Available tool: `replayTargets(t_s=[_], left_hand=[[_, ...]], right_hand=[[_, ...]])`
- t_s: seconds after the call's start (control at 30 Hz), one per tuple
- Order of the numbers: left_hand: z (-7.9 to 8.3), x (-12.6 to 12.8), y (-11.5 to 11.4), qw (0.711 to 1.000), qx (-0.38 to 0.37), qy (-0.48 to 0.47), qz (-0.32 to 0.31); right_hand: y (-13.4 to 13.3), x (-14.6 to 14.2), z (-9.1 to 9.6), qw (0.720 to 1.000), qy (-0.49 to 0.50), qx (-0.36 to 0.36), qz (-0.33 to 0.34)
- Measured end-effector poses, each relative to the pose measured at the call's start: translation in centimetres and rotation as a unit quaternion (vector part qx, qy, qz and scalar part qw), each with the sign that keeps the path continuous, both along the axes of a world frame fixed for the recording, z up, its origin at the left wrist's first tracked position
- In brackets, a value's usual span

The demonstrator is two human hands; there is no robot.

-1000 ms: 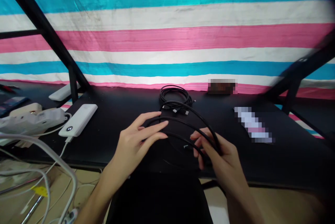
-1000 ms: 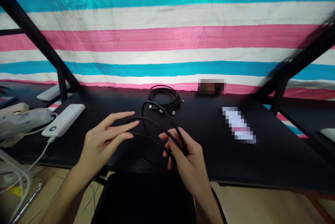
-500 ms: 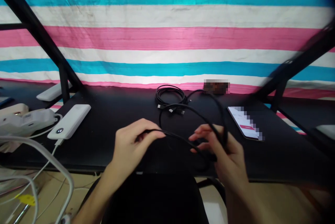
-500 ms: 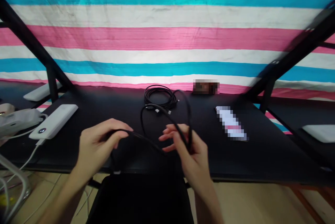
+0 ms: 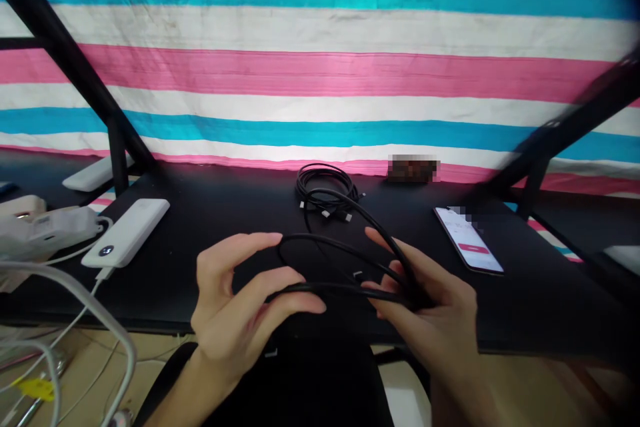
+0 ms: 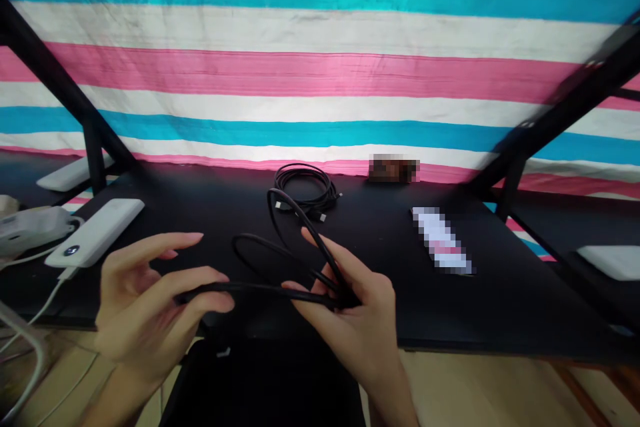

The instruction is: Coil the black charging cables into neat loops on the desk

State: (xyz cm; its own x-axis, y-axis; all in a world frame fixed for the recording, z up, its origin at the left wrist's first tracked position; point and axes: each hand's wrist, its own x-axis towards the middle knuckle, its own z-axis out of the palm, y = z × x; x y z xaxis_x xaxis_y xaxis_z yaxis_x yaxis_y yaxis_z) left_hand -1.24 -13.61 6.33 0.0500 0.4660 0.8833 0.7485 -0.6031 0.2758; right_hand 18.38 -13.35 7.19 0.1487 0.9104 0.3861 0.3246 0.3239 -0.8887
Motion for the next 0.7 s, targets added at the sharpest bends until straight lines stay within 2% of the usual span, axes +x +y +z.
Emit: replayTargets(t_s=[0.1,0.17,0.27,0.37,0.43,0.5,0.57,0.6,0.7], left_hand=[[-0.7,-0.9,-0.3,0.998,0.017,0.048,0.02],[-1.1,-1.2,-0.2,0.997,0.022,0.066,0.028],[-1.3,-1.0,0.2,1.0,0.007,0.0,0.022],[-0.9,-0.3,0.8,0.998,-0.047,-0.051,-0.014],[-0.8,0.1,1.0,0.993,-0.087,-0.046,-0.062],[-1.2,0.3,1.1,0.98,-0.149,-0.073,-0.113],[-2.0,0.8,1.0,0.948,-0.236,-0.161,-0.136],[-2.4,1.1,0.9,0.923,-0.283,-0.221,-0.139],[-3.6,2.5,0.6,0.814,-0.386,-0.403,-0.159]], right_hand=[[0.1,0.9,-0.3,0.998,-0.052,0.03,-0.004],[-0.1,1.4,-0.3,0.994,-0.095,0.048,0.037],[-0.6,1.4,0.0,0.983,-0.12,0.068,0.121],[-1.0,1.1,0.4,0.977,-0.076,0.095,0.173],[-1.0,1.2,0.3,0.977,-0.029,0.126,0.168],[-0.9,1.6,-0.4,0.984,0.012,0.14,0.113],[-0.5,1.9,-1.6,0.99,0.067,0.118,0.027],[-0.2,2.0,-2.2,0.989,0.108,0.096,-0.014],[0.8,1.6,-3.7,0.973,0.214,0.044,-0.079]])
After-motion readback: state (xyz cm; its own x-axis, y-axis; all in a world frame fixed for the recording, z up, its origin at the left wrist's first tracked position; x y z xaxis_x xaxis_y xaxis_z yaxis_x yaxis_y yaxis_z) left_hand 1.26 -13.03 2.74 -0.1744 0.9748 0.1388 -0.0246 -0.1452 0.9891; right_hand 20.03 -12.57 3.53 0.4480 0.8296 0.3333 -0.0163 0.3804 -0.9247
